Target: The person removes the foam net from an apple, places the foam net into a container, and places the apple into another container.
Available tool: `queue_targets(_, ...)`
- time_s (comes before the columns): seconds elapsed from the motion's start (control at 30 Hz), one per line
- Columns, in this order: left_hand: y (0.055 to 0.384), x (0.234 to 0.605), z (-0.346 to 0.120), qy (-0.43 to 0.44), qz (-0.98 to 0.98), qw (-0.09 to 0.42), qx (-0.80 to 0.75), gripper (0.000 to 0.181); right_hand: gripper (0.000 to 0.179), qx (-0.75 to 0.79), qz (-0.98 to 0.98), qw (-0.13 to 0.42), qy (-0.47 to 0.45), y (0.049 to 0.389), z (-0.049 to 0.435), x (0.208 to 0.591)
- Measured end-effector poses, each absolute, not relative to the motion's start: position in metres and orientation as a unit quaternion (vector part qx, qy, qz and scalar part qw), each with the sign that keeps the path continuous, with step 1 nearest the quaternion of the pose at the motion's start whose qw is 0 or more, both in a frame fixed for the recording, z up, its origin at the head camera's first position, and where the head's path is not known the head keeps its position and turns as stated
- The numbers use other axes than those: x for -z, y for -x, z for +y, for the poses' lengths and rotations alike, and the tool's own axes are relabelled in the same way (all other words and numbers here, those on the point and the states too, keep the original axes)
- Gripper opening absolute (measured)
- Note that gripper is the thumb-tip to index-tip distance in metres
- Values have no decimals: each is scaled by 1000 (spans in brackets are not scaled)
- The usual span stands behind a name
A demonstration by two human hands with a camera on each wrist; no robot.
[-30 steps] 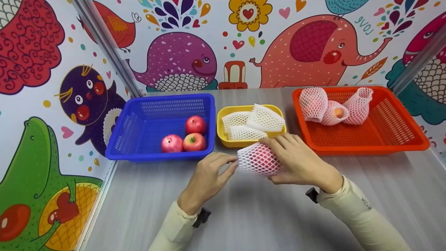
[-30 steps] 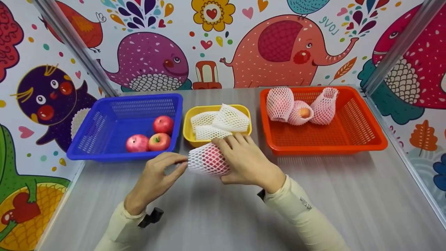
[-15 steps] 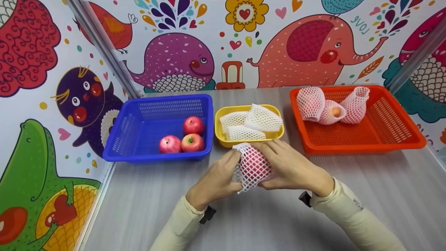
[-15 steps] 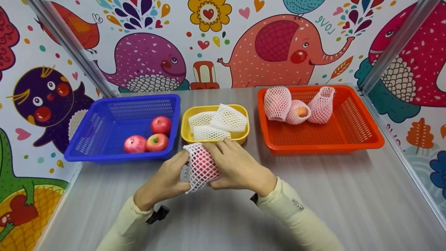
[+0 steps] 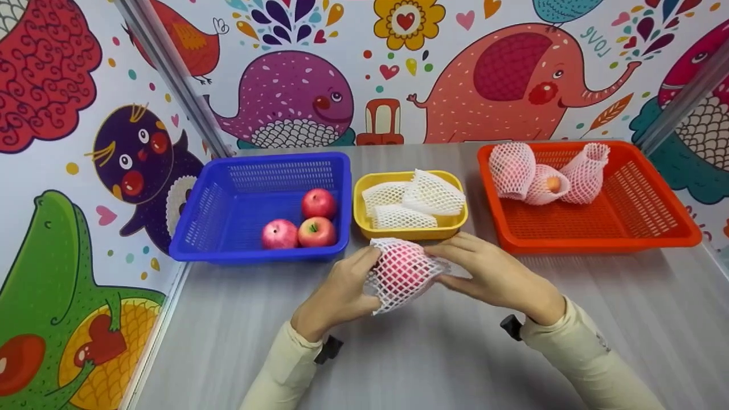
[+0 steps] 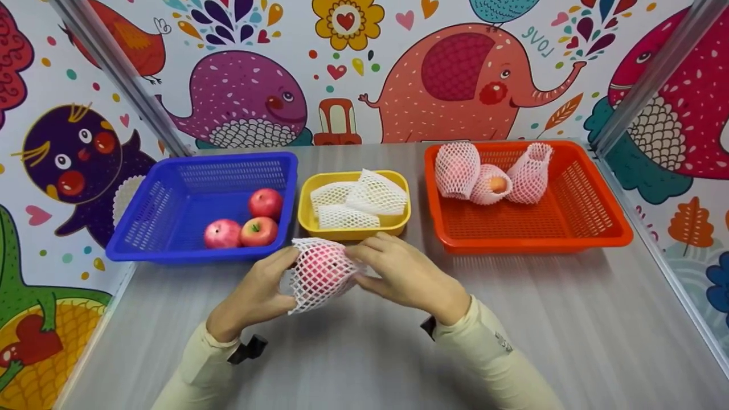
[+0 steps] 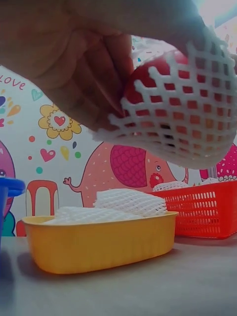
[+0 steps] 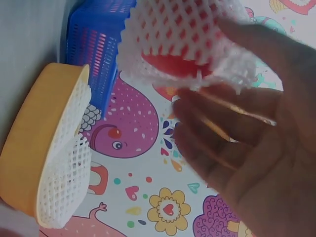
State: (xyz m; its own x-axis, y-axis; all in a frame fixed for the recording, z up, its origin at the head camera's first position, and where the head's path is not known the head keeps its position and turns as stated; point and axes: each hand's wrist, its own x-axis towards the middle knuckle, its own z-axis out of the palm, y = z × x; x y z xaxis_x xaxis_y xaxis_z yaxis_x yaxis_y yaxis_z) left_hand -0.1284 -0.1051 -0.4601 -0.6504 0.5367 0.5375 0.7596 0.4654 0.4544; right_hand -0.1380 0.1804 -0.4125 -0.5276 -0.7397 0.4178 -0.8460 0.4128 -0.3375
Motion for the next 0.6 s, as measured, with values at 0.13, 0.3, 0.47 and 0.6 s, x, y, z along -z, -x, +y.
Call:
queue_targets(0.13,129,460,-109,386,-837,160,352,63,39,-267,-823,149,-479,139,182,411)
queue_targets(0.3,127,457,-119,375,-827,128,399,74,28,-250,-831,191,-458,143,192,412)
queue_targets(0.47,122,452,-131,355,-822,104,433,82,19,-236,-845,233,-419,151,209,411)
queue_targets(0.6,118,451,-141,339,-830,114,429,80,20,-226,-861,263,-372,164,213,404)
